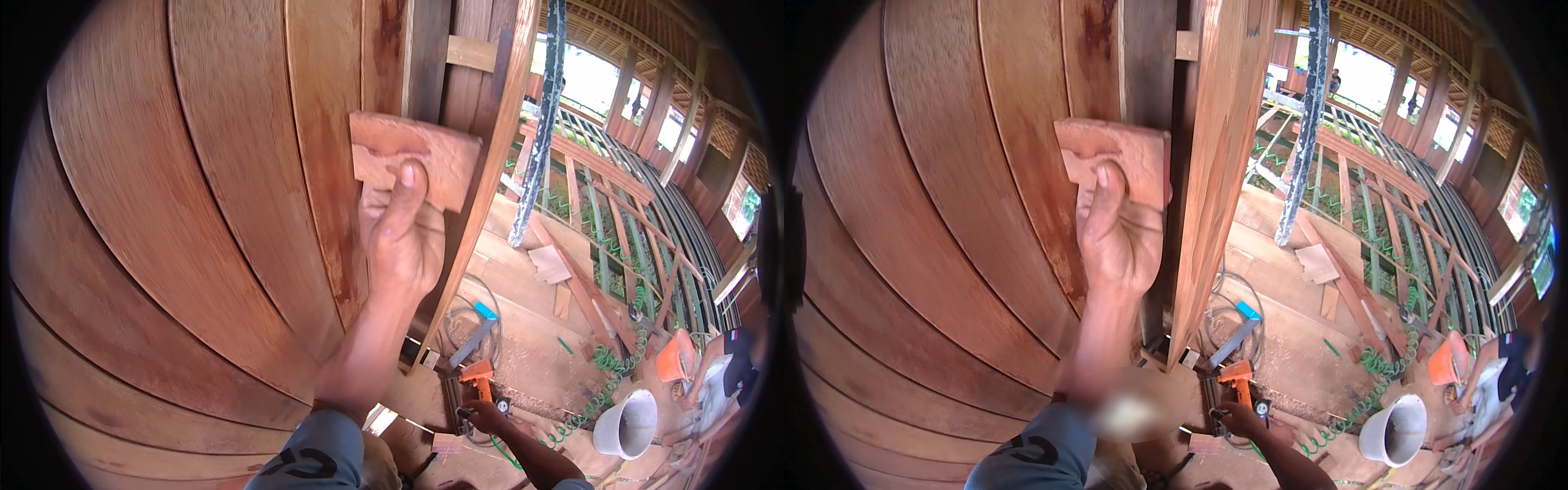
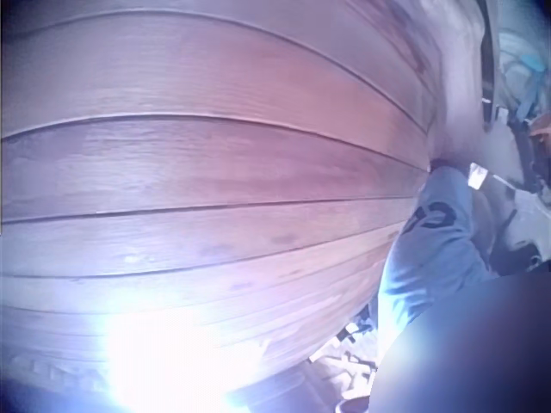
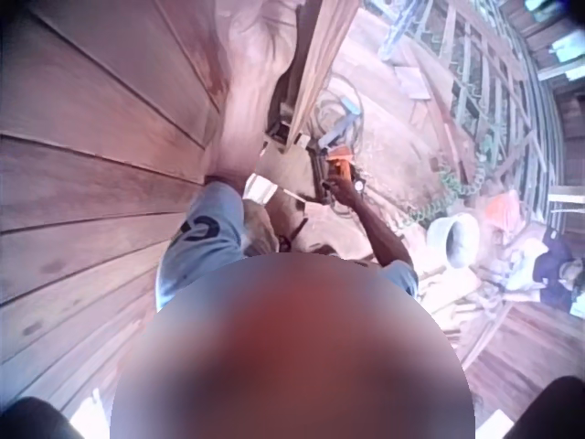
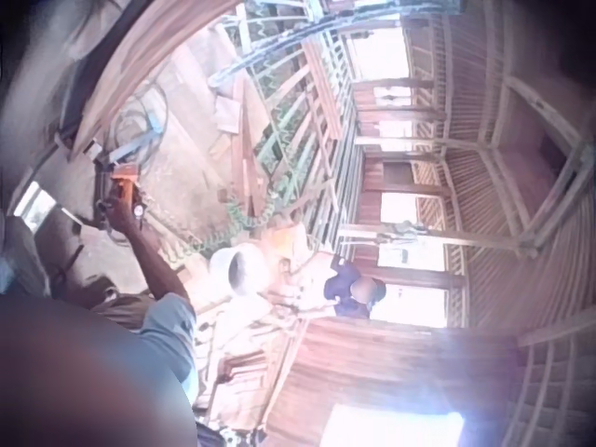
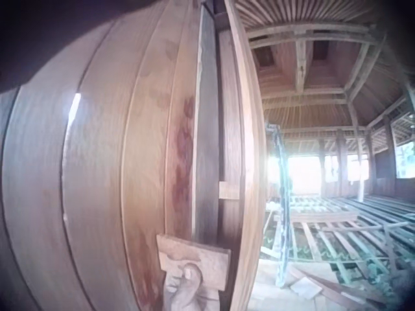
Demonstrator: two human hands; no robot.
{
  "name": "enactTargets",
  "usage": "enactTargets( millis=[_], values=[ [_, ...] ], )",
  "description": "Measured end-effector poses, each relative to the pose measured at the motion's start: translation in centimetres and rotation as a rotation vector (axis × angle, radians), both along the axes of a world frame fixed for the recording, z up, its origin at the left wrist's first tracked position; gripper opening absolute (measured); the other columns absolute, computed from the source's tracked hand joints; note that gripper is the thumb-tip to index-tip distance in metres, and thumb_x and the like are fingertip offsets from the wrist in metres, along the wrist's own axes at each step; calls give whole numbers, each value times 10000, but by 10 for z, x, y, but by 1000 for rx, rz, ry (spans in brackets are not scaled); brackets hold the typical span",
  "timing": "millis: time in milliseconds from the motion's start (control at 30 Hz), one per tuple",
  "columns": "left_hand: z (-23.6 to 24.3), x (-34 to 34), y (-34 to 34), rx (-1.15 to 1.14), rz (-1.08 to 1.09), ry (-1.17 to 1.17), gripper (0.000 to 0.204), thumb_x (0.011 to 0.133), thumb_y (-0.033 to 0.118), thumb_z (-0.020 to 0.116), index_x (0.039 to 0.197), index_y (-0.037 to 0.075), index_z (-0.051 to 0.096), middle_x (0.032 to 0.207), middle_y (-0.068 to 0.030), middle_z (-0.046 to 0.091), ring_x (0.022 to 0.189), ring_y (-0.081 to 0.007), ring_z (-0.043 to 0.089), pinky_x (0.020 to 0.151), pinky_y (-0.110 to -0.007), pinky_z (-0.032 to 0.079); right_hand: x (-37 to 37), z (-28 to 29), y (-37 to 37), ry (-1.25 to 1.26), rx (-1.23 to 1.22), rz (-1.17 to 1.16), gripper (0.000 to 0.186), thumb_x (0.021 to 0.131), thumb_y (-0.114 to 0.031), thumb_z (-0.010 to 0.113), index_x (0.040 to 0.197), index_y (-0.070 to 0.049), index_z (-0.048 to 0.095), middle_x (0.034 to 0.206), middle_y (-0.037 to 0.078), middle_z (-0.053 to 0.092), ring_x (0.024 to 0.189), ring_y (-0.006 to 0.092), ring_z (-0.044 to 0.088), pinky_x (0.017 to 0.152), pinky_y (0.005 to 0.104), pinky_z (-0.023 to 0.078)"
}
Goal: The person installs wooden panels on a curved wall, using a nail gun to secure them in place. He also uses a marker to make adjustments and a small wooden block to align the panels.
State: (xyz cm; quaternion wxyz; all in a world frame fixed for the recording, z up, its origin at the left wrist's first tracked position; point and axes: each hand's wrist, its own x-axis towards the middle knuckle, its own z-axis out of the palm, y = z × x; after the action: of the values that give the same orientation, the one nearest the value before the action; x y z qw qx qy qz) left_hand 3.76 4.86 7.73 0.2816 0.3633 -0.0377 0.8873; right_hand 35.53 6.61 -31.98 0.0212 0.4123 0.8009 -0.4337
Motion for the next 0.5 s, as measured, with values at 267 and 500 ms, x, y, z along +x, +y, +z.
enactTargets(
  millis=[267,500],
  values=[
    [59,-1,50,21,-102,22,401,999,237,653,1341,67,533,1277,-82,645,1168,-240,636,1012,-416,526,-21,-10,1,-39,57,111,404,880,-284,666,1217,-61,688,1038,230,728,1008,385,703,899,454,536],
    [70,-5,46,72,-239,18,379,975,145,688,1314,41,553,1189,-78,660,1056,-188,662,887,-333,562,-32,-4,1,-169,30,156,408,877,-263,634,1239,-83,692,1081,254,713,1045,389,692,939,468,525]
  ],
)
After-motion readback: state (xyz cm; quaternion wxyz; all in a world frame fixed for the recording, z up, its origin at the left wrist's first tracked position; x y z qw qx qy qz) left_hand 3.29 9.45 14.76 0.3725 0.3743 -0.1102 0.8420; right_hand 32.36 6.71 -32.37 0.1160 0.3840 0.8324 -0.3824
